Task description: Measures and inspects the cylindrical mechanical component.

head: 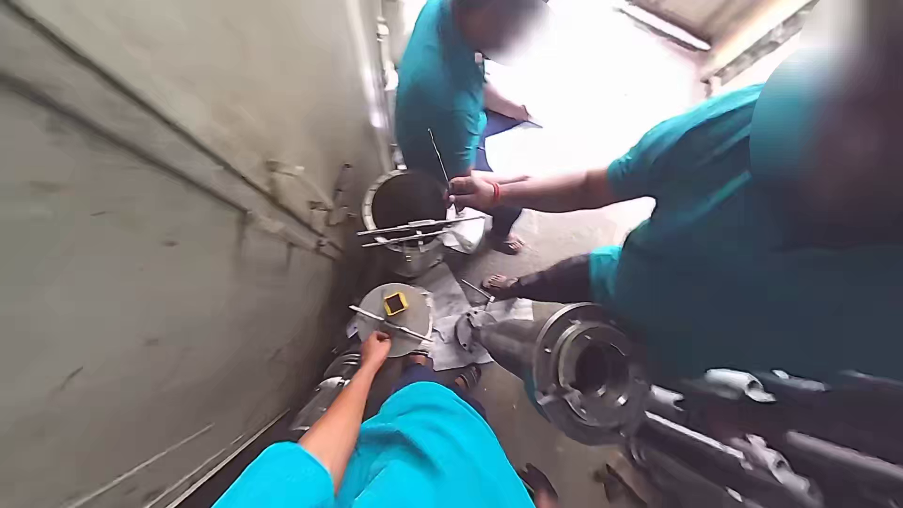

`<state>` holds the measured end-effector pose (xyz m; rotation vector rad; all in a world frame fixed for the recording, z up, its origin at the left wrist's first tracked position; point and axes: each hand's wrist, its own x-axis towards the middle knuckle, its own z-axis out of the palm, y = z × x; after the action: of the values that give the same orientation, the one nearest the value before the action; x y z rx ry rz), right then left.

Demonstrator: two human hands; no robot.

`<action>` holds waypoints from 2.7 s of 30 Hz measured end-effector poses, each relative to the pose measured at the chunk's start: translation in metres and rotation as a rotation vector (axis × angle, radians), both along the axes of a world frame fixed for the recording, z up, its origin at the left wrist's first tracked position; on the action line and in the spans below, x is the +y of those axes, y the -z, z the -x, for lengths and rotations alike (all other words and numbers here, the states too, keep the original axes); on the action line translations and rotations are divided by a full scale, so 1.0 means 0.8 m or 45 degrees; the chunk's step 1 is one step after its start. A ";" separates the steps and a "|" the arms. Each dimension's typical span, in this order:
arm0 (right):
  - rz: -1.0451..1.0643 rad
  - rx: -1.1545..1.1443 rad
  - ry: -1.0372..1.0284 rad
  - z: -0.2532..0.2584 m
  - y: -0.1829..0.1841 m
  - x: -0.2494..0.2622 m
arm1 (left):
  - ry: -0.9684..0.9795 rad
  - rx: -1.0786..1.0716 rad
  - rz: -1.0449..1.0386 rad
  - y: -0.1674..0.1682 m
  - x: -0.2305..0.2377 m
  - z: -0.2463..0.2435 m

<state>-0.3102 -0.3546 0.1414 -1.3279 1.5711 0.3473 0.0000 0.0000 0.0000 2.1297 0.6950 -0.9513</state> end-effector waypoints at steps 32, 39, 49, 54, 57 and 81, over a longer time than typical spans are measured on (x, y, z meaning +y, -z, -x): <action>0.005 -0.074 0.199 0.020 0.045 -0.021 | 0.106 -0.286 -0.195 0.018 -0.029 0.003; -0.040 -0.097 0.239 0.022 0.053 -0.010 | 0.229 -0.293 -0.265 0.019 -0.031 0.004; 0.017 -0.110 0.146 0.034 0.049 -0.003 | 0.359 -0.212 -0.209 0.020 -0.020 -0.011; 0.033 -0.076 0.118 0.037 0.040 -0.004 | 0.371 -0.196 -0.191 0.026 -0.016 -0.013; 0.030 -0.047 0.097 0.031 0.032 -0.010 | 0.370 -0.200 -0.181 0.021 -0.016 -0.015; 0.103 -0.099 -0.591 0.005 0.027 0.000 | -0.192 -0.697 0.384 -0.103 0.005 0.036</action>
<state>-0.3144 -0.3542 0.1196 -1.7469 1.2118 0.5125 -0.0290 0.0043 0.0823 1.9087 0.3969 -0.3339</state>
